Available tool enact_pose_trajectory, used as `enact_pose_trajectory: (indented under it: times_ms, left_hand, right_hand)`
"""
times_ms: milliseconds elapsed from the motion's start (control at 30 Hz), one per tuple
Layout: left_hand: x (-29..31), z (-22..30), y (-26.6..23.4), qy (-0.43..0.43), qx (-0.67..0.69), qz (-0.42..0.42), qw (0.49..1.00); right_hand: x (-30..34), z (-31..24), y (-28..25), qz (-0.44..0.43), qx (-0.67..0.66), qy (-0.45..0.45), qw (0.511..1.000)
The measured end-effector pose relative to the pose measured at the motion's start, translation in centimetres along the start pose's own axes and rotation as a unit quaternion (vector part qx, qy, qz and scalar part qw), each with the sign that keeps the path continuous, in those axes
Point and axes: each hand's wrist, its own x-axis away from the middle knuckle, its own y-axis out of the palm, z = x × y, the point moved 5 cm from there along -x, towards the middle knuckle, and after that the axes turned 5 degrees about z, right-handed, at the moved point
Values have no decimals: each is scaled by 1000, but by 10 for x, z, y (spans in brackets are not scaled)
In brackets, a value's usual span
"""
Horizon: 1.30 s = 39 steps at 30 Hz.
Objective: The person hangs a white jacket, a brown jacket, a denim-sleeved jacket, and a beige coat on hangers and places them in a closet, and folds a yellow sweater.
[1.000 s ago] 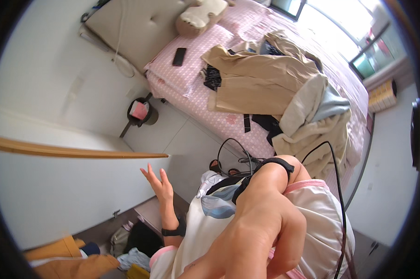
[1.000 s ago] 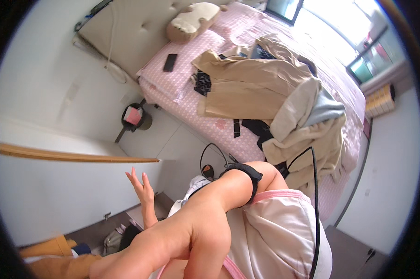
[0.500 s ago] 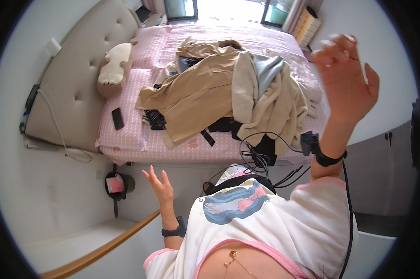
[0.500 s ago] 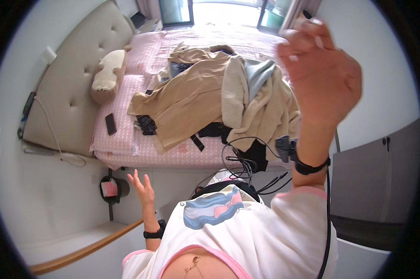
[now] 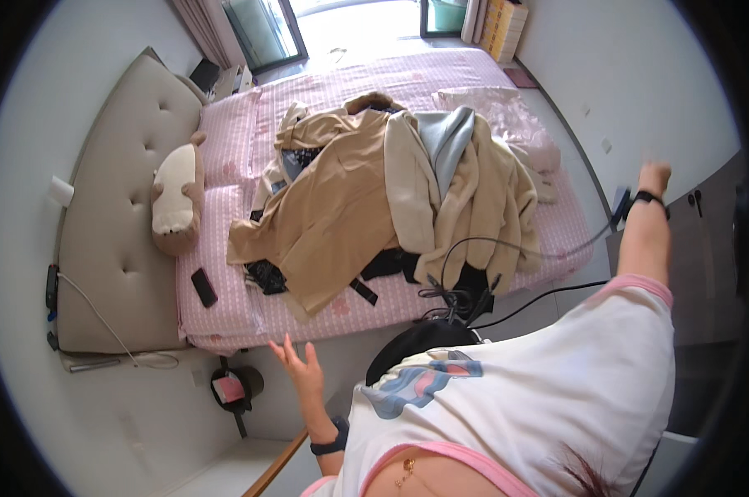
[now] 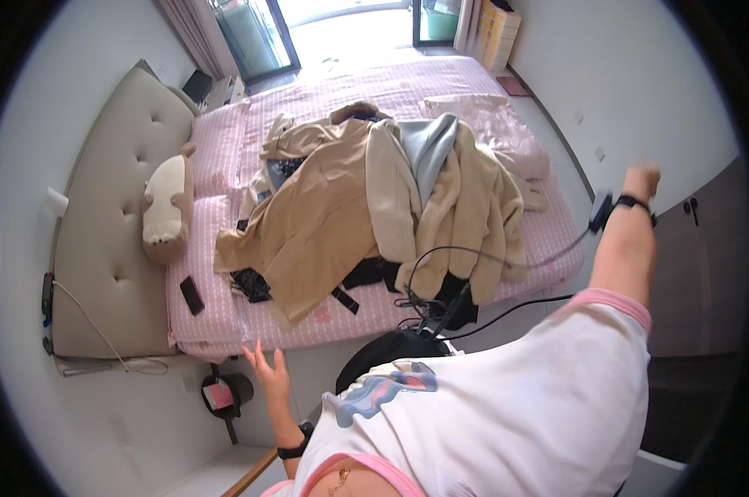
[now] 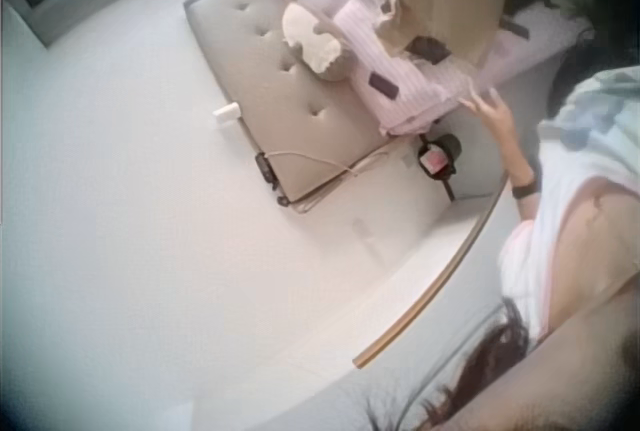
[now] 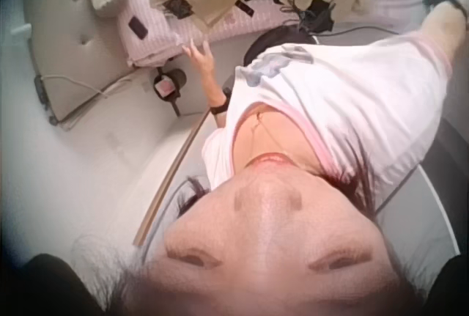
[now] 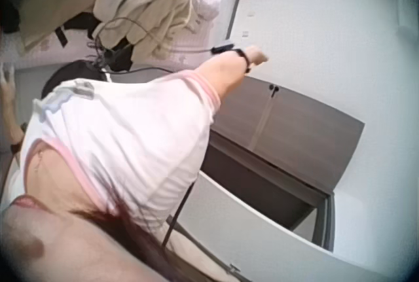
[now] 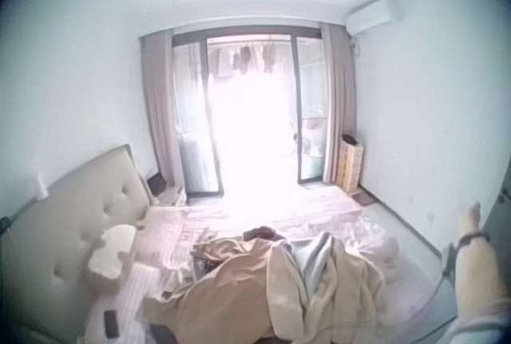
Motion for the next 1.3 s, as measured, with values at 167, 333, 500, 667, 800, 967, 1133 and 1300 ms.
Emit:
enact_pose_trajectory:
  times_ms: [167,333,500,667,800,967,1133,1300]
  left_hand:
    - [-12,-1,14,-47,-15,55,997]
    - [-10,24,30,-71,-52,24,996]
    - [-24,43,60,-68,-67,-44,994]
    - [-24,60,83,-54,-93,-87,990]
    - [-16,58,93,-86,-95,-121,984]
    - [-12,54,98,-136,-101,-156,973]
    - [-19,53,101,-154,-110,-165,968]
    - [-16,44,103,-149,-122,-171,966]
  right_hand:
    - [115,130,116,-205,-18,-11,978]
    - [379,31,142,-685,137,-283,657]
    - [503,-72,167,-740,-36,-293,604]
    - [570,-117,193,-743,-63,-346,569]
    - [584,-127,218,-709,-20,-352,611]
    - [572,-136,276,-689,60,-296,659]
    - [578,-138,319,-704,34,-231,671]
    - [585,-137,326,-639,-54,-202,741]
